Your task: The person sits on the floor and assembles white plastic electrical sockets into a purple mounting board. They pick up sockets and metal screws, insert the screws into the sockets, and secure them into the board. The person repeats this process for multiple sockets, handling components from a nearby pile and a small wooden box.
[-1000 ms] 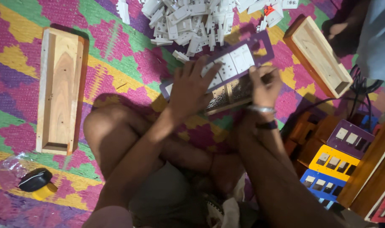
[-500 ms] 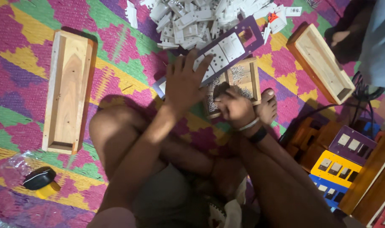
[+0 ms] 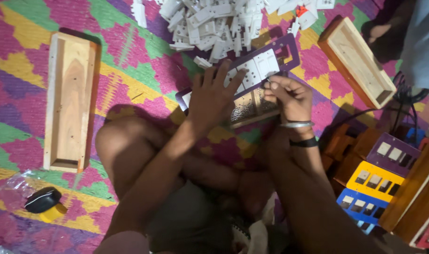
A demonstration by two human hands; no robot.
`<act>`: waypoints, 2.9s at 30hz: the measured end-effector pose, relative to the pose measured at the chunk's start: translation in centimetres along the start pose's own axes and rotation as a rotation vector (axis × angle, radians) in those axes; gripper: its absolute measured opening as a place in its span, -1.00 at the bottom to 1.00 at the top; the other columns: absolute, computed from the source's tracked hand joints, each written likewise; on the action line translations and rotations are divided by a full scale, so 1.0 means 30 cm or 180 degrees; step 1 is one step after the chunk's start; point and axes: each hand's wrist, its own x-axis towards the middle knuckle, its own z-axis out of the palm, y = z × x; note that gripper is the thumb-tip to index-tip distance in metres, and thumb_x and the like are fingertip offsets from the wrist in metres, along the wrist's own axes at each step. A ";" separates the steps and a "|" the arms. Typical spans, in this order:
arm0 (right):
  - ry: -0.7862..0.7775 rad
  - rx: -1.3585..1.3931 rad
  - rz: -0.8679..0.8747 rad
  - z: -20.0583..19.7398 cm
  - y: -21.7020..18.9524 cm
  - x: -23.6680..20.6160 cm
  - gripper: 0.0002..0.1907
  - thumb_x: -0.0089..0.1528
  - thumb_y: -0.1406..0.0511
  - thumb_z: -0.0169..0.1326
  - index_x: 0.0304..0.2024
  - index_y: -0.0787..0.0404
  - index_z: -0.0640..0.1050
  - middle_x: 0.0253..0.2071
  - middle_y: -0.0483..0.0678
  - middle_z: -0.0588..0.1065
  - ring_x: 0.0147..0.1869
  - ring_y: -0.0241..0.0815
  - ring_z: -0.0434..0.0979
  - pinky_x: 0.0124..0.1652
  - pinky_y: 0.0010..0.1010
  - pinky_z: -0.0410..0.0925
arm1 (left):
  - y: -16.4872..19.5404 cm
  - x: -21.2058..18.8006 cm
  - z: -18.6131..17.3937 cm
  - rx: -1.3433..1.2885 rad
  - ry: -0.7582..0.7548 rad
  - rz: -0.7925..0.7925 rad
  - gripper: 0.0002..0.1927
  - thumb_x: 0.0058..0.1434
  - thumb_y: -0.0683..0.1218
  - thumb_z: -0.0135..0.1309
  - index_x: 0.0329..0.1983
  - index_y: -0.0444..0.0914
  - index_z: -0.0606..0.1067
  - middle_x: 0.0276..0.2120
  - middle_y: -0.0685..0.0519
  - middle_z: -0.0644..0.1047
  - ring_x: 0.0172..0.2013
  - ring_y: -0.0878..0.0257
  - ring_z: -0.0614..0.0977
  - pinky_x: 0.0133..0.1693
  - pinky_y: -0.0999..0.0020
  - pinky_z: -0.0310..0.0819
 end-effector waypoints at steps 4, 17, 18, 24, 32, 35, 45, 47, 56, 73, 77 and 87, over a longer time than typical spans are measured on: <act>0.0218 -0.0436 -0.0133 0.020 -0.007 0.010 -0.89 0.34 0.43 0.14 -0.10 0.35 0.62 -0.28 -0.05 0.61 -0.34 -0.35 0.55 -0.38 -0.51 0.42 | 0.011 -0.004 -0.002 -0.0158 -0.0045 0.0011 -0.27 -0.04 -0.16 0.17 0.31 -0.06 0.43 0.27 -0.09 0.37 0.14 -0.09 0.44 0.04 -0.09 0.35; 0.0404 -0.2187 -0.1078 0.043 -0.009 -0.015 -0.92 0.30 0.45 0.24 -0.15 0.31 0.63 -0.22 -0.10 0.55 -0.16 -0.32 0.55 -0.13 -0.50 0.41 | 0.023 -0.011 0.001 -0.0136 0.0037 0.0086 -0.31 0.03 -0.17 0.15 0.32 -0.06 0.43 0.30 -0.10 0.36 0.15 -0.09 0.44 0.03 -0.09 0.33; 0.0480 -0.2045 -0.0968 0.037 -0.001 -0.009 -0.91 0.29 0.44 0.24 -0.15 0.29 0.62 -0.22 -0.13 0.57 -0.17 -0.34 0.57 -0.14 -0.51 0.42 | 0.028 -0.011 0.002 -0.0166 0.0101 0.0105 -0.31 0.03 -0.17 0.16 0.32 -0.06 0.43 0.30 -0.11 0.36 0.15 -0.10 0.44 0.03 -0.09 0.33; 0.1054 -0.0900 -0.0871 -0.011 0.087 0.052 -0.65 0.20 0.42 0.42 -0.27 0.14 0.42 -0.34 -0.21 0.45 -0.28 -0.37 0.42 -0.22 -0.51 0.37 | 0.037 -0.007 -0.007 -0.0406 0.0125 -0.0003 -0.26 -0.02 -0.14 0.19 0.33 -0.04 0.41 0.30 -0.10 0.34 0.16 -0.11 0.42 0.08 -0.10 0.33; -0.0865 -0.3259 -0.2248 0.052 0.052 -0.108 -0.80 0.28 0.22 0.27 -0.13 0.17 0.62 -0.06 -0.04 0.58 -0.16 -0.07 0.63 -0.21 -0.29 0.48 | -0.007 0.017 -0.016 -0.0038 -0.0074 -0.0245 -0.24 -0.08 -0.09 0.24 0.30 -0.01 0.43 0.25 -0.09 0.34 0.14 -0.08 0.42 0.06 -0.12 0.32; -0.1317 -0.4261 -0.2336 0.100 0.052 -0.090 -0.71 0.21 0.13 0.29 -0.13 0.15 0.65 -0.08 -0.01 0.57 -0.25 0.00 0.62 -0.36 -0.22 0.47 | -0.024 0.010 -0.015 -0.0002 -0.0024 -0.0257 -0.27 -0.03 -0.09 0.24 0.30 0.00 0.43 0.27 -0.07 0.35 0.15 -0.06 0.42 0.08 -0.10 0.33; -0.1097 -0.3124 -0.1805 0.071 0.086 -0.102 -0.90 0.22 0.29 0.32 -0.26 0.16 0.66 -0.25 0.02 0.58 -0.23 -0.03 0.61 -0.18 -0.29 0.48 | -0.022 0.010 -0.003 0.0058 0.0159 -0.0005 -0.40 0.10 -0.09 0.21 0.27 -0.04 0.46 0.28 -0.09 0.36 0.17 -0.07 0.43 0.04 -0.09 0.34; -0.1021 -0.2183 -0.1085 0.058 0.085 -0.110 -0.92 0.22 0.39 0.32 -0.27 0.21 0.64 -0.30 0.01 0.62 -0.27 -0.12 0.61 -0.25 -0.37 0.45 | -0.021 0.007 0.002 0.0088 0.0180 0.0039 -0.41 0.13 -0.11 0.20 0.28 -0.03 0.46 0.29 -0.08 0.37 0.18 -0.06 0.43 0.05 -0.09 0.34; 0.0365 -0.0180 -0.0778 -0.026 -0.005 -0.047 -0.86 0.31 0.54 0.22 -0.18 0.33 0.50 -0.36 0.02 0.57 -0.34 -0.21 0.63 -0.37 -0.47 0.47 | -0.010 -0.004 0.013 -0.0012 -0.0019 0.0301 -0.33 0.01 -0.15 0.16 0.28 -0.03 0.46 0.29 -0.14 0.37 0.13 -0.10 0.45 0.02 -0.09 0.36; -0.0271 -0.1741 -0.0453 -0.057 -0.168 0.102 -0.94 0.34 0.49 0.13 -0.15 0.35 0.60 -0.34 -0.13 0.56 -0.39 -0.42 0.47 -0.40 -0.59 0.32 | 0.003 -0.013 0.009 -0.0048 0.0112 0.0576 -0.41 0.13 -0.20 0.08 0.29 -0.08 0.47 0.29 -0.16 0.38 0.10 -0.09 0.45 0.04 -0.04 0.34; -0.0514 -0.1999 -0.0753 -0.065 -0.158 0.123 -0.95 0.36 0.47 0.16 -0.12 0.36 0.59 -0.31 -0.15 0.54 -0.27 -0.42 0.49 -0.25 -0.56 0.37 | 0.003 -0.014 -0.003 -0.0036 0.0080 0.0603 -0.38 0.08 -0.20 0.09 0.29 -0.09 0.46 0.27 -0.17 0.38 0.12 -0.09 0.45 0.04 -0.03 0.34; -0.0285 -0.2314 -0.0729 -0.066 -0.111 0.148 -0.92 0.30 0.46 0.25 -0.18 0.32 0.58 -0.34 -0.14 0.54 -0.31 -0.38 0.48 -0.28 -0.53 0.36 | 0.009 -0.017 -0.020 -0.0055 0.0068 0.0667 -0.44 0.13 -0.16 0.15 0.26 -0.09 0.45 0.24 -0.12 0.40 0.14 -0.04 0.46 0.08 -0.01 0.36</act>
